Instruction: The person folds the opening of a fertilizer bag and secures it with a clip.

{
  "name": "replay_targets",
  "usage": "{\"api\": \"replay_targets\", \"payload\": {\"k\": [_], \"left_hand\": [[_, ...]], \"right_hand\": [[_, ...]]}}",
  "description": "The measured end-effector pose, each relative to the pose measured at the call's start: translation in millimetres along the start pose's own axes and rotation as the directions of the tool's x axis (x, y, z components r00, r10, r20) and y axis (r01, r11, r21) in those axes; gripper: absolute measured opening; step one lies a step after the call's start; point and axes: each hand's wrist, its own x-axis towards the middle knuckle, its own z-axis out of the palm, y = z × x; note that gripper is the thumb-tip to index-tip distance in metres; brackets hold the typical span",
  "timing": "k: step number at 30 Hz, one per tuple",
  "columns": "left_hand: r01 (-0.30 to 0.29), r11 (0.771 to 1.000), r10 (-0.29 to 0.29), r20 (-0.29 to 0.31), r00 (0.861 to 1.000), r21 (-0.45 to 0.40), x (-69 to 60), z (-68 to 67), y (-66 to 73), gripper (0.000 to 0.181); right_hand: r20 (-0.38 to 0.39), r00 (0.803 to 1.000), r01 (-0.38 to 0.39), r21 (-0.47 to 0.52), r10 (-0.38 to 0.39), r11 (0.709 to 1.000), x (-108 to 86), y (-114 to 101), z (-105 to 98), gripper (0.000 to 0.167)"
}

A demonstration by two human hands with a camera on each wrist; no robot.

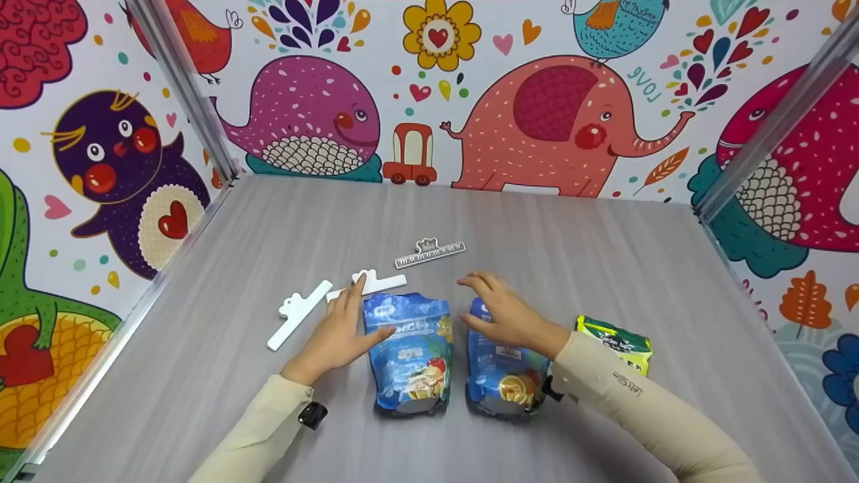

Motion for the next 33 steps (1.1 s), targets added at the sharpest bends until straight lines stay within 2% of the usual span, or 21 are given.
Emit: {"api": "replay_targets", "payload": {"k": [10, 19, 26, 33], "left_hand": [[0.066, 0.997, -0.062, 0.111, 0.992, -0.035, 1.5, 1.4, -6.3, 0.108], [0.165, 0.983, -0.154, 0.134, 0.979, -0.079, 5.0, 2.3, -7.9, 0.109], [0.213, 0.971, -0.196, 0.148, 0.969, -0.113, 9.0, 2.5, -12.8, 0.11], [0.235, 0.962, -0.213, 0.156, 0.965, -0.138, 13.3, 3.5, -18.1, 0.109]], "right_hand": [[0.056, 0.998, -0.003, 0.007, 0.003, 1.0, 10.3, -1.1, 8.4, 0.052], [0.073, 0.997, 0.014, 0.014, -0.015, 1.0, 16.3, -2.5, 11.4, 0.051], [0.099, 0.994, -0.043, 0.057, 0.037, 0.997, 21.8, -3.8, 13.6, 0.052], [0.136, 0.985, -0.121, 0.093, 0.108, 0.988, 26.9, -2.6, 14.5, 0.053]]}}
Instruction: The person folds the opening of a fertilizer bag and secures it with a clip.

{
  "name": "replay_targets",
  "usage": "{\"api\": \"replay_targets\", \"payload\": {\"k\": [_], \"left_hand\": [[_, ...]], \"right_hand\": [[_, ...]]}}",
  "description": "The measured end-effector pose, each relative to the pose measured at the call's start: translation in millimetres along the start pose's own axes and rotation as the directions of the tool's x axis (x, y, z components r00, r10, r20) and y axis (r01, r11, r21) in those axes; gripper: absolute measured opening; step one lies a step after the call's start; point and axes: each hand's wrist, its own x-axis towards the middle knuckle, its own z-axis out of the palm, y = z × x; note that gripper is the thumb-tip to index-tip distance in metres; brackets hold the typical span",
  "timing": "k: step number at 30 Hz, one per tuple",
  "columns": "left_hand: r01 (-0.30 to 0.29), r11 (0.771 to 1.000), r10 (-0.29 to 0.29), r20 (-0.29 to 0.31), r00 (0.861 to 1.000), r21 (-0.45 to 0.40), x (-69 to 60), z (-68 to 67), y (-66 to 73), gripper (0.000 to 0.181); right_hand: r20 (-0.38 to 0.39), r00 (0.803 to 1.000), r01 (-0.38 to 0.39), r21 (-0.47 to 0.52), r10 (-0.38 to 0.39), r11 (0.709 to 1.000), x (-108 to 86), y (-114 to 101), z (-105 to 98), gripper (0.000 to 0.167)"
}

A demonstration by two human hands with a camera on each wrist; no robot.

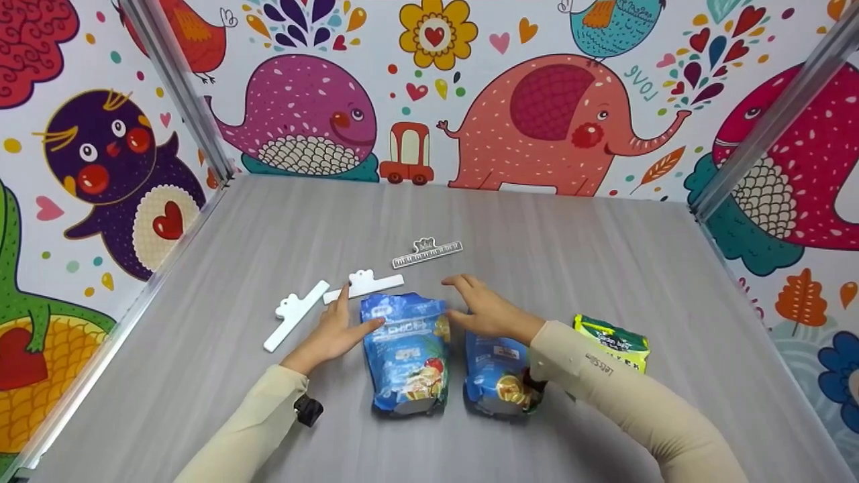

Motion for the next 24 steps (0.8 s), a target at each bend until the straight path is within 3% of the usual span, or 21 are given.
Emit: {"api": "replay_targets", "payload": {"k": [11, 16, 24], "left_hand": [[0.015, 0.999, -0.015, 0.005, 1.0, -0.051, 2.5, 1.8, 1.0, 0.105], [0.012, 0.992, -0.012, 0.006, 1.0, -0.122, 4.1, 2.5, 0.6, 0.101], [0.0, 0.981, 0.003, 0.012, 1.0, -0.195, 6.0, 4.5, 1.1, 0.095]], "right_hand": [[0.079, 0.997, -0.006, 0.11, -0.002, 0.994, 5.4, 1.2, -0.4, 0.057], [0.124, 0.992, -0.053, 0.185, 0.03, 0.981, 8.3, -0.1, -0.5, 0.059], [0.151, 0.98, -0.159, 0.213, 0.128, 0.964, 12.4, -1.7, 2.5, 0.063]]}}
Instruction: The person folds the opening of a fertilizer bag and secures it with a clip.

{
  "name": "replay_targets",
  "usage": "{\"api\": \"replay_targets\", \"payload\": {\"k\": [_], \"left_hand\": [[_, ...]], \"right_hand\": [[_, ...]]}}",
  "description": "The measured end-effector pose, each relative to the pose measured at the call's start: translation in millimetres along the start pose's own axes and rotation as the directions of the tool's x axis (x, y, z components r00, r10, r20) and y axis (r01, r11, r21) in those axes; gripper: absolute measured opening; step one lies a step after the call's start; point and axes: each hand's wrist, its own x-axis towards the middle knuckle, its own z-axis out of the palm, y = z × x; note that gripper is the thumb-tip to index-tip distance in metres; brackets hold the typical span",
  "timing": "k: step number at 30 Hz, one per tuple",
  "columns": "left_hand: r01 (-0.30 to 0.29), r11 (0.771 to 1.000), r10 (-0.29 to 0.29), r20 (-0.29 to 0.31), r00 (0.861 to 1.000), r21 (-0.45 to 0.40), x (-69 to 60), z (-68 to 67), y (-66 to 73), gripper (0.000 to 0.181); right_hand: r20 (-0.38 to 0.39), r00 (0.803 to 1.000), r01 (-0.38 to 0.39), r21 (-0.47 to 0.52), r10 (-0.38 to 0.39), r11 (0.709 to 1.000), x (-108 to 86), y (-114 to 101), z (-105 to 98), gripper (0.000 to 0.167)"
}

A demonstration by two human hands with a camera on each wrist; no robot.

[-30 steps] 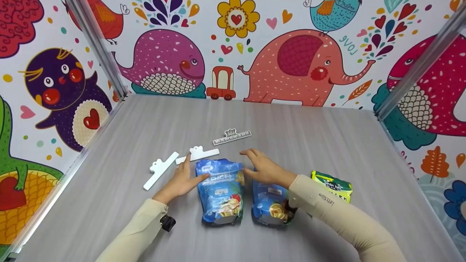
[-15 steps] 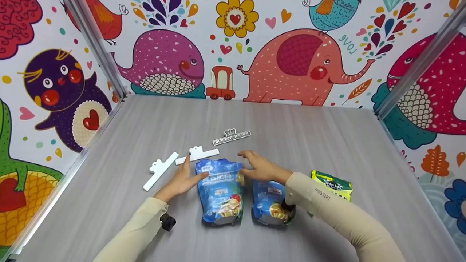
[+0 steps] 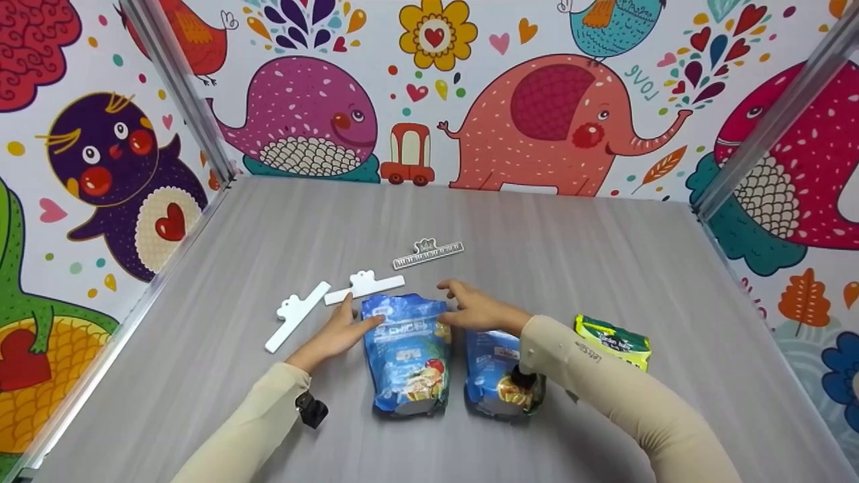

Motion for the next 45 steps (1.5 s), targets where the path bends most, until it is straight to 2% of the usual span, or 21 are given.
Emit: {"api": "replay_targets", "payload": {"k": [5, 9, 14, 20, 26, 31, 35, 39, 45], "left_hand": [[0.014, 0.998, -0.013, 0.009, 1.0, -0.064, 2.6, 2.0, 0.7, 0.089], [0.081, 0.988, -0.078, 0.026, 0.997, -0.129, 4.6, 1.3, 1.3, 0.088], [0.177, 0.95, -0.167, 0.06, 0.984, -0.258, 6.0, 1.5, 2.0, 0.088], [0.214, 0.899, -0.192, 0.095, 0.977, -0.383, 4.7, 4.9, 0.1, 0.086], [0.23, 0.879, -0.208, 0.099, 0.973, -0.417, 5.9, 6.1, 0.5, 0.084], [0.248, 0.867, -0.224, 0.107, 0.969, -0.432, 9.1, 6.6, -1.8, 0.082], [0.253, 0.844, -0.225, 0.116, 0.967, -0.474, 10.2, 6.8, -2.9, 0.08], [0.26, 0.821, -0.238, 0.11, 0.965, -0.508, 11.0, 6.7, -3.1, 0.077], [0.262, 0.812, -0.246, 0.1, 0.964, -0.522, 12.0, 8.4, -4.0, 0.07]], "right_hand": [[0.005, 0.999, -0.049, 0.034, 0.049, 0.998, 3.8, 1.2, 1.2, 0.067], [0.022, 0.996, -0.089, 0.098, 0.088, 0.991, 7.7, 1.6, 3.0, 0.069], [0.041, 0.991, -0.133, 0.164, 0.128, 0.977, 11.1, 2.7, 6.4, 0.071], [0.073, 0.986, -0.166, 0.258, 0.152, 0.952, 15.1, 3.3, 10.4, 0.075], [0.059, 0.98, -0.2, 0.374, 0.192, 0.906, 20.7, 2.8, 14.0, 0.075], [0.077, 0.968, -0.243, 0.513, 0.238, 0.823, 25.6, 4.7, 16.5, 0.076], [0.099, 0.955, -0.282, 0.584, 0.278, 0.761, 27.3, 7.4, 15.8, 0.077], [0.104, 0.953, -0.289, 0.604, 0.286, 0.743, 27.6, 9.9, 15.4, 0.077], [0.098, 0.951, -0.289, 0.621, 0.294, 0.729, 29.3, 11.6, 16.8, 0.077]]}}
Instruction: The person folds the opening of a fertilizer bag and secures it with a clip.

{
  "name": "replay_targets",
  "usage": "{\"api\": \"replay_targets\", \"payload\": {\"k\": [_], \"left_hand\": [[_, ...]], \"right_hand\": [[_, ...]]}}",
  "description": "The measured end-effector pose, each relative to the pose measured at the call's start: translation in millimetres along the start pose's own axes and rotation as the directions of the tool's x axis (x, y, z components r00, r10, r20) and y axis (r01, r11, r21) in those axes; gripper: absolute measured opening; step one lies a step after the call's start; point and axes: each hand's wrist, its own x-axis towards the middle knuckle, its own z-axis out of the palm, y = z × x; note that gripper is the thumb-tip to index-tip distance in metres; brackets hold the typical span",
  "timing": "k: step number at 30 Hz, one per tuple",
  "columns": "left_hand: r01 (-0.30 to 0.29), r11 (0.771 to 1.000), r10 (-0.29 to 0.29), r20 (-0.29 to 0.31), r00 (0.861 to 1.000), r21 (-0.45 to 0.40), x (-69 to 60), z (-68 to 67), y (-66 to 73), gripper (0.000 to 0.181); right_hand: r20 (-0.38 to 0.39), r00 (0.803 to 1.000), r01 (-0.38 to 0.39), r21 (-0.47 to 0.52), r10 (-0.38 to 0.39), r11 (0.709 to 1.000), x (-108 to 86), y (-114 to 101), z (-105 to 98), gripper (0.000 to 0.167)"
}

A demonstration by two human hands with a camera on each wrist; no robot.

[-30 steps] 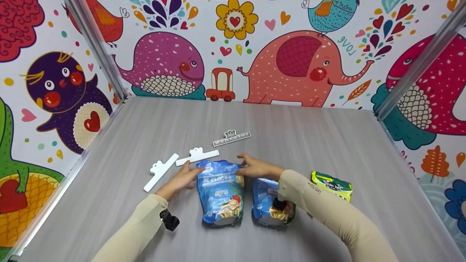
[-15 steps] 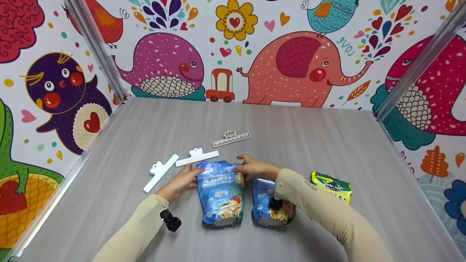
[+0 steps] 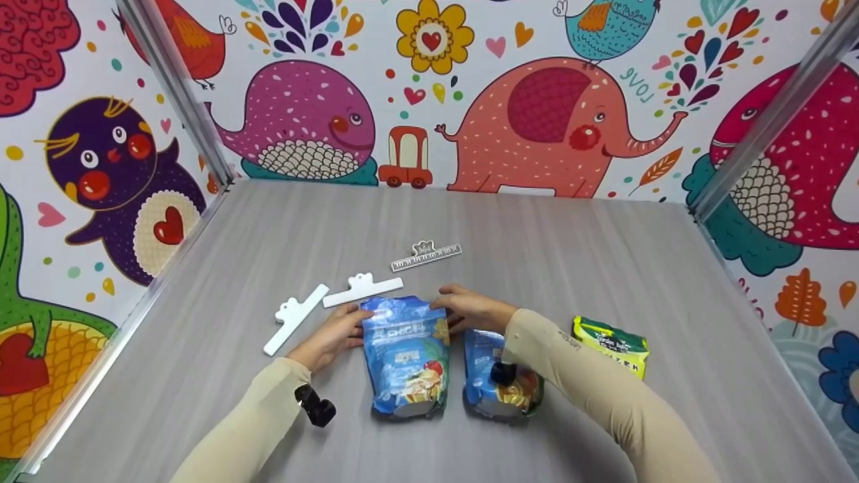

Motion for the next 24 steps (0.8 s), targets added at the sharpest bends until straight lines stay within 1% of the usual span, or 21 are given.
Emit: {"api": "replay_targets", "payload": {"k": [3, 7, 11, 14, 16, 20, 24], "left_hand": [[-0.01, 1.0, 0.01, -0.001, 1.0, -0.004, 1.1, 0.8, -1.7, 0.066], [-0.018, 1.0, 0.018, -0.024, 1.0, -0.005, 2.6, 1.5, -3.3, 0.061], [-0.019, 1.0, 0.019, -0.058, 0.998, -0.01, 4.4, 2.2, -4.3, 0.056], [-0.028, 0.999, 0.026, -0.069, 0.997, -0.016, 5.7, 2.9, -5.1, 0.052], [-0.034, 0.999, 0.033, -0.074, 0.997, -0.016, 5.9, 3.3, -5.1, 0.05], [-0.043, 0.999, 0.043, -0.087, 0.995, 0.005, 5.5, 3.5, -5.2, 0.044], [-0.051, 0.999, 0.051, -0.083, 0.995, 0.0, 5.9, 3.1, -6.2, 0.028]], "right_hand": [[-0.001, 1.0, -0.016, 0.003, 0.016, 1.0, 0.0, 0.1, 0.2, 0.076], [0.005, 0.999, -0.033, -0.018, 0.033, 0.999, 0.2, 0.0, -0.2, 0.071], [-0.004, 0.999, -0.045, -0.02, 0.045, 0.999, 3.2, 0.2, -0.9, 0.057], [-0.007, 0.999, -0.049, 0.006, 0.049, 0.999, 5.2, 1.1, -1.0, 0.046], [-0.009, 0.999, -0.047, 0.02, 0.047, 0.999, 6.7, 1.8, -0.8, 0.041], [-0.003, 0.999, -0.05, 0.029, 0.05, 0.998, 7.9, 1.8, 0.2, 0.039], [0.006, 0.998, -0.057, 0.024, 0.057, 0.998, 7.4, 0.7, 0.5, 0.041]]}}
